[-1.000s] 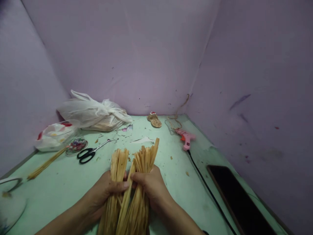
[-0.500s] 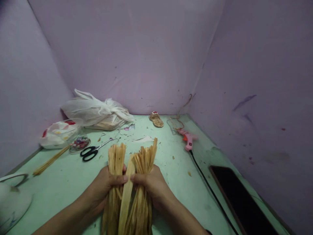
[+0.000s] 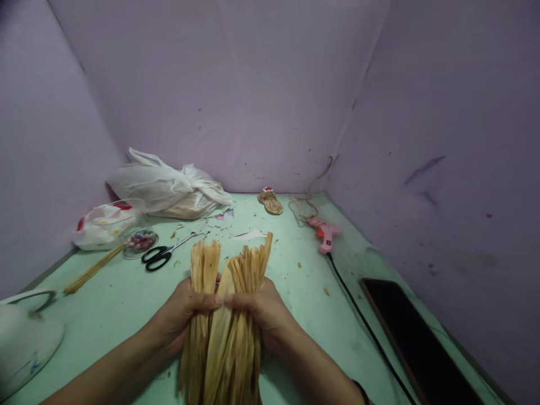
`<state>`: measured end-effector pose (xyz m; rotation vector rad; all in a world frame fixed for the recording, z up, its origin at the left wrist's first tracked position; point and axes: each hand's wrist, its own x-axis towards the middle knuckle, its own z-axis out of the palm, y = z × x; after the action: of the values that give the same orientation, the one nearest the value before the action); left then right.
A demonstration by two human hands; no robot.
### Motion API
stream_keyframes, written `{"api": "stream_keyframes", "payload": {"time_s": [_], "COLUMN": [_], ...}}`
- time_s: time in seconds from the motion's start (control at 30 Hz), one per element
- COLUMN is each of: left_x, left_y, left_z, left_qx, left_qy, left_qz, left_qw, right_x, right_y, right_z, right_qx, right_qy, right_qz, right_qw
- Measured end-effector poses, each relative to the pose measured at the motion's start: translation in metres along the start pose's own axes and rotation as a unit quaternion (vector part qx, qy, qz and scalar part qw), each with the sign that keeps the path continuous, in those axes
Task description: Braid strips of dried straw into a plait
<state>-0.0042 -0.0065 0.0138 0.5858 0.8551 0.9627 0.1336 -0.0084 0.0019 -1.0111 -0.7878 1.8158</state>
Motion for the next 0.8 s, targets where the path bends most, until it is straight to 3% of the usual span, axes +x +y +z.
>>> {"api": "stream_keyframes", "payload": {"time_s": [0.1,0.2,0.5,0.8], "left_x": [0.0013,0.0023,-0.0001,0.0012], "left_y": [0.0003,-0.0015,-0.0027,-0.0092], "left_z": [-0.0015,-0.0034,-0.0003,-0.0046], "left_qx": [-0.022,-0.033,0.003,0.025], "left_qy": [-0.035,-0.019,0.007,0.016], "left_qz": [-0.043,-0.064,-0.001,-0.002], "left_qw": [0.998,0.997,1.000,1.000], "right_x": [-0.0014,-0.0018,-0.0024,-0.0030], "right_y": [-0.0006,0.0005,0.0004,0.0009], "right_z": [0.0012,0.0009,0.0021,0.0054], "right_qx": [-0.007,-0.031,-0.080,-0.090], "right_qy": [-0.007,0.000,0.010,0.031], "right_qz": [-0.013,-0.035,-0.023,-0.039], "right_qw": [1.000,0.999,0.997,0.995]}}
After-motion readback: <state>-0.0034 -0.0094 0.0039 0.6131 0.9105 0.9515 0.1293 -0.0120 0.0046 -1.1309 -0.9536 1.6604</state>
